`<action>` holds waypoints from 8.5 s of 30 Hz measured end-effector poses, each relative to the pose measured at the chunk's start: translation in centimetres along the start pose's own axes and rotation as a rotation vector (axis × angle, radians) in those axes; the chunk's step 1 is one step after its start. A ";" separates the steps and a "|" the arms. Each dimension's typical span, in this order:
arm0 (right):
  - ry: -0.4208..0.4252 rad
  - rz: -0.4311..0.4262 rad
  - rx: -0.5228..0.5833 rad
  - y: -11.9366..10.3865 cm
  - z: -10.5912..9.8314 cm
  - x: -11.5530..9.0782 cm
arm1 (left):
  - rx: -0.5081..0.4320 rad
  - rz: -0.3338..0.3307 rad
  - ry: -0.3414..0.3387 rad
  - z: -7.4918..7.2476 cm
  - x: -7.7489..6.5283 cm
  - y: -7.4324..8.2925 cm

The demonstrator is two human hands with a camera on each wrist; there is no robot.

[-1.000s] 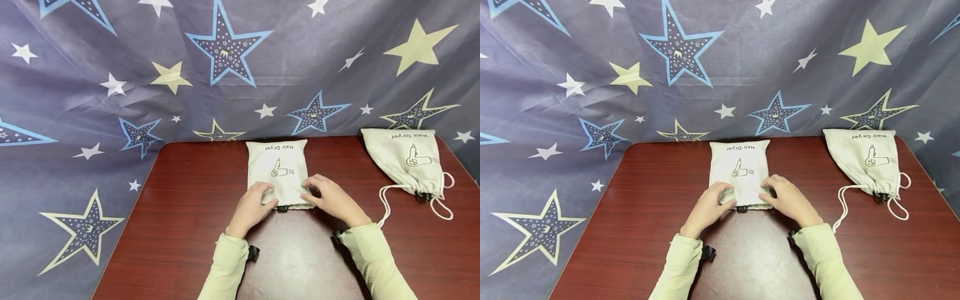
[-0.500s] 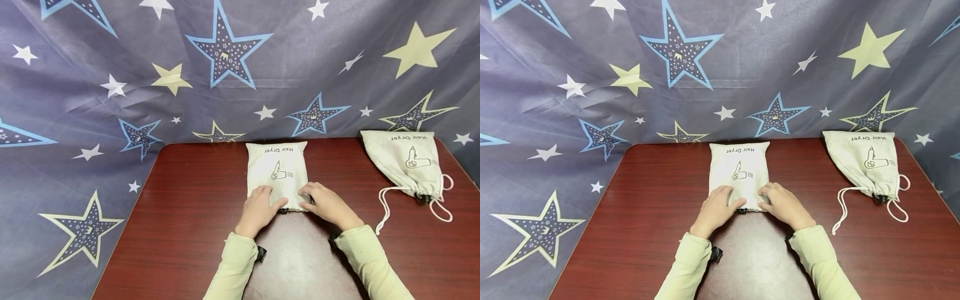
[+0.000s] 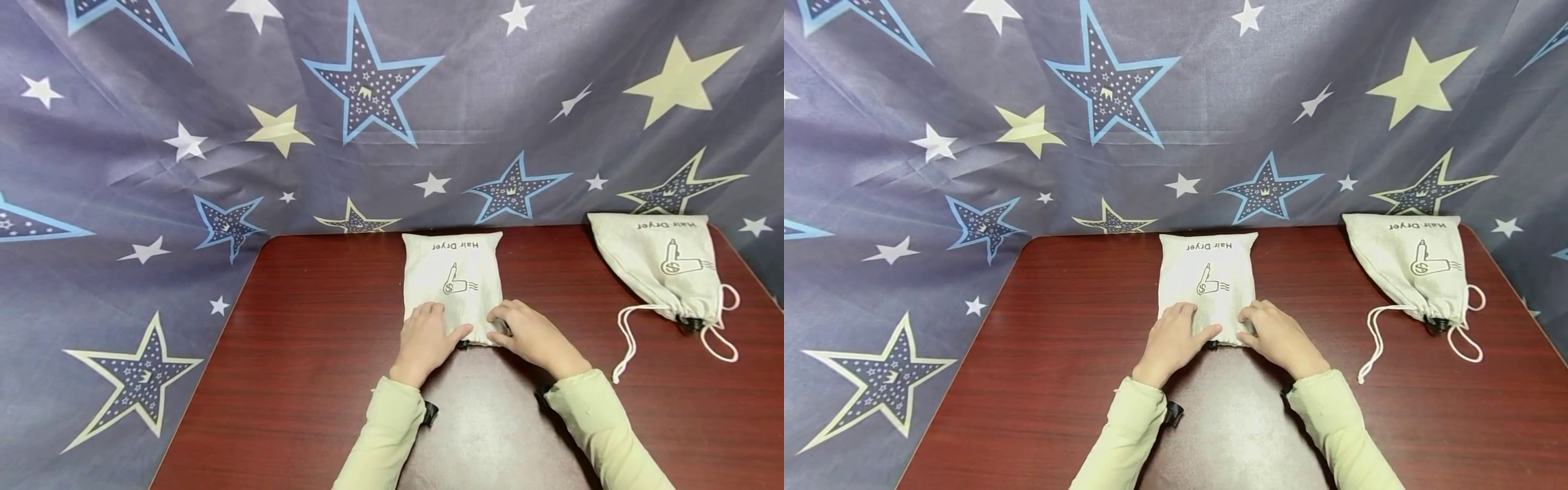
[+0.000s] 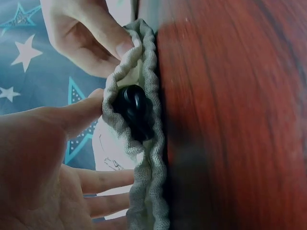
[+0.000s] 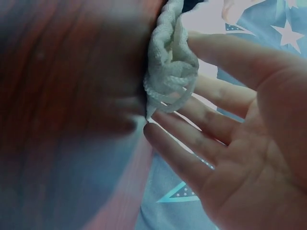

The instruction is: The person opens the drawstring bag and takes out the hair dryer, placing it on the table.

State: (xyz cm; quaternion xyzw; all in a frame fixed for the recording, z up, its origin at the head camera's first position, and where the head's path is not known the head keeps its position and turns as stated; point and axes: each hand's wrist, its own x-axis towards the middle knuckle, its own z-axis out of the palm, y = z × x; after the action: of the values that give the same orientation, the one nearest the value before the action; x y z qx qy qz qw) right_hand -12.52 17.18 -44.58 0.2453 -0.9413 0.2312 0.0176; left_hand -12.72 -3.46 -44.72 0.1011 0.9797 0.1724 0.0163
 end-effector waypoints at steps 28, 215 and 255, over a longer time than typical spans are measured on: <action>0.086 0.011 0.020 1.6 -3.4 2.4 | -0.127 0.061 -0.044 -0.3 0.2 -2.3; 0.191 0.269 0.026 4.6 -2.6 0.7 | -0.178 0.054 0.023 -1.0 5.6 -8.2; 0.183 0.152 0.216 5.0 -3.8 -0.1 | -0.209 0.066 0.004 -2.7 -0.7 -8.9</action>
State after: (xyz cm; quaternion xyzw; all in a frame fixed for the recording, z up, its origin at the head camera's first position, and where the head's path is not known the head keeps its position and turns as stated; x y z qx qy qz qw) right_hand -15.06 22.80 -43.38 0.1517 -0.9212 0.3533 0.0594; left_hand -13.97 -12.72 -45.22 0.1307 0.9525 0.2742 0.0191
